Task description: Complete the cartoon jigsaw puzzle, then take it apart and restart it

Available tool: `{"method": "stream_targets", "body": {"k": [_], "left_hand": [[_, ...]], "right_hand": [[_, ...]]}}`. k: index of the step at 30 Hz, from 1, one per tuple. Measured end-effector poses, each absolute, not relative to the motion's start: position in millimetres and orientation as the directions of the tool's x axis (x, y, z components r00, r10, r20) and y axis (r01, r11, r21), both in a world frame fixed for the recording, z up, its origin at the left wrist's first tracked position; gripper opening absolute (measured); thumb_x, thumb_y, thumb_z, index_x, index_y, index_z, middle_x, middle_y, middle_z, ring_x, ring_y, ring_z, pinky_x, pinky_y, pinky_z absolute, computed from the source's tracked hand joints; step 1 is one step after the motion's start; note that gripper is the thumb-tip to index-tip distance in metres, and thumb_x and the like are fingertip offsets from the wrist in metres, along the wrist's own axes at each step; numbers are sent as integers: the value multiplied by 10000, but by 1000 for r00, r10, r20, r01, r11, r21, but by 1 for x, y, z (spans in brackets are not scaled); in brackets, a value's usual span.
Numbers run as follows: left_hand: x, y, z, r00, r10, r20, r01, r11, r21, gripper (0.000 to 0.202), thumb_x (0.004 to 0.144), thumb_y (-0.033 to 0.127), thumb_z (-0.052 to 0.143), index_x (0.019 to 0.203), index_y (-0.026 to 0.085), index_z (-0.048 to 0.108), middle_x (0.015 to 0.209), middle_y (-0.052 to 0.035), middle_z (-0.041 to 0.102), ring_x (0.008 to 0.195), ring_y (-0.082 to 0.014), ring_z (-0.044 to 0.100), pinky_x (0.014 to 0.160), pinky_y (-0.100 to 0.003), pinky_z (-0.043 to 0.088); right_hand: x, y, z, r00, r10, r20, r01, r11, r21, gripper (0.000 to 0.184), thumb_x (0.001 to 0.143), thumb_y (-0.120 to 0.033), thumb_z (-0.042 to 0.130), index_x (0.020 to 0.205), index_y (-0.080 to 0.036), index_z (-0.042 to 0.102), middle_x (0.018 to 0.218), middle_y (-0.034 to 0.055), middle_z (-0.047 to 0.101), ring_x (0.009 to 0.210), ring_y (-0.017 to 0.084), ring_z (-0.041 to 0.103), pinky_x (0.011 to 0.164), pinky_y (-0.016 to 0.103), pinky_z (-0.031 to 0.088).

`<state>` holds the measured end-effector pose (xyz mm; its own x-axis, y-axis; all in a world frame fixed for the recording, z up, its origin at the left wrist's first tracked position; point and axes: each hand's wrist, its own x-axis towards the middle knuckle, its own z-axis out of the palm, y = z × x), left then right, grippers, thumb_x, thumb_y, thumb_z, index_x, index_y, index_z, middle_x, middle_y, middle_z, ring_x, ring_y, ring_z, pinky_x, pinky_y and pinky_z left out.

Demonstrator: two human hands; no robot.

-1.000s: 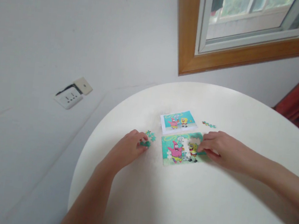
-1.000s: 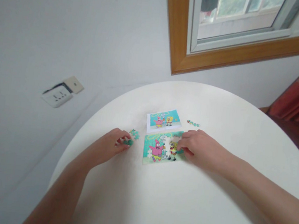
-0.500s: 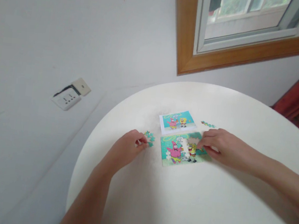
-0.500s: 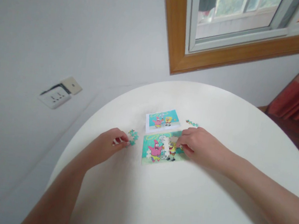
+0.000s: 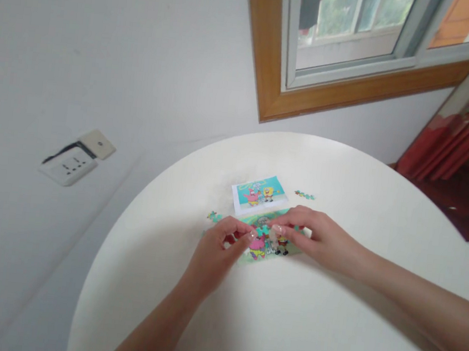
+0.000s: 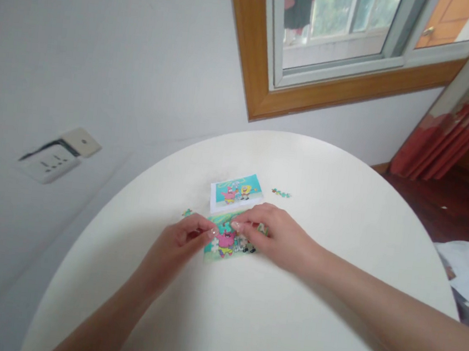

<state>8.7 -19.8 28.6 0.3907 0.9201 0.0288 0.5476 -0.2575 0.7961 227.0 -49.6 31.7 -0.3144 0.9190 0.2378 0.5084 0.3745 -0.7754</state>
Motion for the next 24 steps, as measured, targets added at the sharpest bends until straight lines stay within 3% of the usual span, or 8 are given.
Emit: {"method": "stream_targets", "body": {"k": [7,11,15,19,24], "left_hand": [[20,-28,18,489,858,158,525,-434,733,172,842,284,540,794,197,681,807,-25,650,761,-156,596,698,-268,483],[14,-20,12,560,779,283,548,-604,579,184,861,209,515,894,203,696,883,-54,633,876,-182,588,805,-316,487],[8,-16,7,618,726,302,588,-682,435,208,877,179,509,998,207,676,941,-62,610,929,-195,563,879,-366,461],[8,-16,5,651,678,341,560,-732,389,199,884,173,508,990,216,671,978,-59,607,965,-189,556,905,-357,455],[10,-19,5,671,647,362,538,-761,364,176,876,161,518,959,209,666,981,-57,615,958,-185,562,899,-348,463]], "right_hand": [[232,-44,27,-257,961,105,460,218,-861,264,874,-363,515,803,-172,683,772,19,693,714,141,592,645,241,430],[243,-35,24,-234,968,95,425,189,-885,253,861,-377,528,816,-180,680,775,15,707,721,148,620,680,262,455],[253,-27,23,-180,978,101,457,174,-872,189,825,-335,567,812,-184,681,785,19,716,744,160,641,693,273,463],[258,-23,22,-153,984,94,401,148,-904,178,833,-337,545,830,-181,630,813,32,728,799,170,663,758,304,478],[264,-17,19,-156,979,129,429,185,-884,199,831,-346,541,864,-170,628,786,30,717,746,152,637,724,286,464]]}}
